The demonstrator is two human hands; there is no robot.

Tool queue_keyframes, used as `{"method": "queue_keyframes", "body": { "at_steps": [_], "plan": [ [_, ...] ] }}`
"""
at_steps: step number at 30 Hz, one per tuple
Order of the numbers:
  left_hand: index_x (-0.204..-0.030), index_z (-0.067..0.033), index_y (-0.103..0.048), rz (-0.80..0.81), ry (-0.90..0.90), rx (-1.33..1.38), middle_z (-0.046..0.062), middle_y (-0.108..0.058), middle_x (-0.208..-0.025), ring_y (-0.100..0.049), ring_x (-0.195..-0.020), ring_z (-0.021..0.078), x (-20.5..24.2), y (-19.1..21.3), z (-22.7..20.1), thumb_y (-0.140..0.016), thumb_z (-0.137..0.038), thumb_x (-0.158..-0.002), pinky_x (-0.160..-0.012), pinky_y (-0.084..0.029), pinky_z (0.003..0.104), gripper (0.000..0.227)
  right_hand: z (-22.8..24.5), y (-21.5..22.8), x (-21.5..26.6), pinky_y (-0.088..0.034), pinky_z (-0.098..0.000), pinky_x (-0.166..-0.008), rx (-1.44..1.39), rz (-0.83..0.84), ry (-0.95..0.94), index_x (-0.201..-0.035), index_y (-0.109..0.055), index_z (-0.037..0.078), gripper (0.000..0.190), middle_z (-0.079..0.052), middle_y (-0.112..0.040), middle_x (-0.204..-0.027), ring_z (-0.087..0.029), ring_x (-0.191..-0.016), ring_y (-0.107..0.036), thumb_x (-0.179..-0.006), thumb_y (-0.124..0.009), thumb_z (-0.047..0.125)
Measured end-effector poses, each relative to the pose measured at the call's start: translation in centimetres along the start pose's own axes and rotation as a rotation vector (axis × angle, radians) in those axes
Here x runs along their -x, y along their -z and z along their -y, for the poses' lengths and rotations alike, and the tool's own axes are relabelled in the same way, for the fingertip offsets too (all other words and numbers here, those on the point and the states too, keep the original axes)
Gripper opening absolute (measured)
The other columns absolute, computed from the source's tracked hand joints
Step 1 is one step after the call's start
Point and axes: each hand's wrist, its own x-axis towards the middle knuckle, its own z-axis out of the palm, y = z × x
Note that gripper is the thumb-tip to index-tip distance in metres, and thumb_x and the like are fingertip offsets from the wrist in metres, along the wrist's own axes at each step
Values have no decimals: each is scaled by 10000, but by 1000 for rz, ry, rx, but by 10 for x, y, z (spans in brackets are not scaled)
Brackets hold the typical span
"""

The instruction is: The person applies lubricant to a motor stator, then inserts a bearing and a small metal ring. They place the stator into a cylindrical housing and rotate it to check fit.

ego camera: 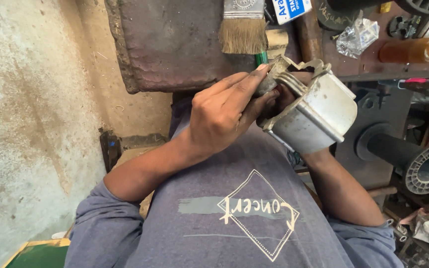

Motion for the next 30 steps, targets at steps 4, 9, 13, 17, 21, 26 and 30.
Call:
{"method": "queue_keyframes", "body": {
  "at_steps": [4, 9, 13, 17, 21, 26, 30],
  "plan": [
    [-1339, 83, -599, 0, 0, 16, 176, -742, -1170, -757, -1038, 277, -1, 4, 2, -823, -145, -1005, -897, -634, 333, 462, -12, -5, -3, -545, -259, -836, -104, 14, -10, -1299, -604, -4, 244, -77, -658, -1191, -140, -1023, -653, -1117, -547, 148],
    [-1352, 94, -593, -6, -5, 28, 167, -729, -1182, -758, -1051, 280, -1, 6, 4, -833, -151, -1013, -905, -638, 338, 483, -6, -1, -1, -519, -301, -1016, -41, -20, 330, -1322, -514, -8, 384, -109, -580, -1277, -178, -1171, -603, -1063, -701, 205],
    [-1350, 81, -595, -6, -10, 27, 176, -720, -1239, -756, -1074, 286, -1, 7, 6, -829, -153, -1010, -922, -639, 340, 475, -2, -3, -9, -534, -297, -967, 259, 32, 258, -1350, -542, -41, 310, -128, -613, -1283, -199, -1154, -639, -1102, -612, 130],
    [-1338, 78, -606, -2, -11, 24, 179, -719, -1247, -758, -1081, 285, -2, 7, 7, -825, -156, -1008, -925, -642, 342, 460, 8, -6, -9, -556, -308, -936, 296, -85, 272, -1249, -609, -8, 175, -106, -655, -1204, -202, -1095, -679, -1130, -608, 120],
    [-1318, 83, -620, -3, -7, 28, 182, -728, -1213, -761, -1068, 289, -3, 8, 8, -824, -162, -1001, -906, -642, 338, 450, 19, -7, -10, -561, -320, -931, 251, -68, 312, -1261, -595, -26, 208, -137, -650, -1208, -225, -1101, -679, -1126, -604, 133],
    [-1310, 93, -621, -3, -16, 29, 183, -733, -1189, -762, -1056, 292, -3, 10, 8, -819, -163, -1004, -898, -643, 340, 446, 27, -8, -12, -562, -319, -949, 287, -82, 391, -1253, -628, 8, 153, -145, -664, -1229, -220, -1102, -678, -1151, -597, 119],
    [-1316, 91, -615, 0, -17, 18, 181, -738, -1178, -762, -1050, 290, -3, 11, 6, -817, -160, -1013, -895, -643, 339, 443, 28, -9, -10, -567, -340, -924, 148, -73, 298, -1256, -609, 6, 187, -141, -648, -1193, -231, -1082, -678, -1113, -633, 124]
  ]
}}
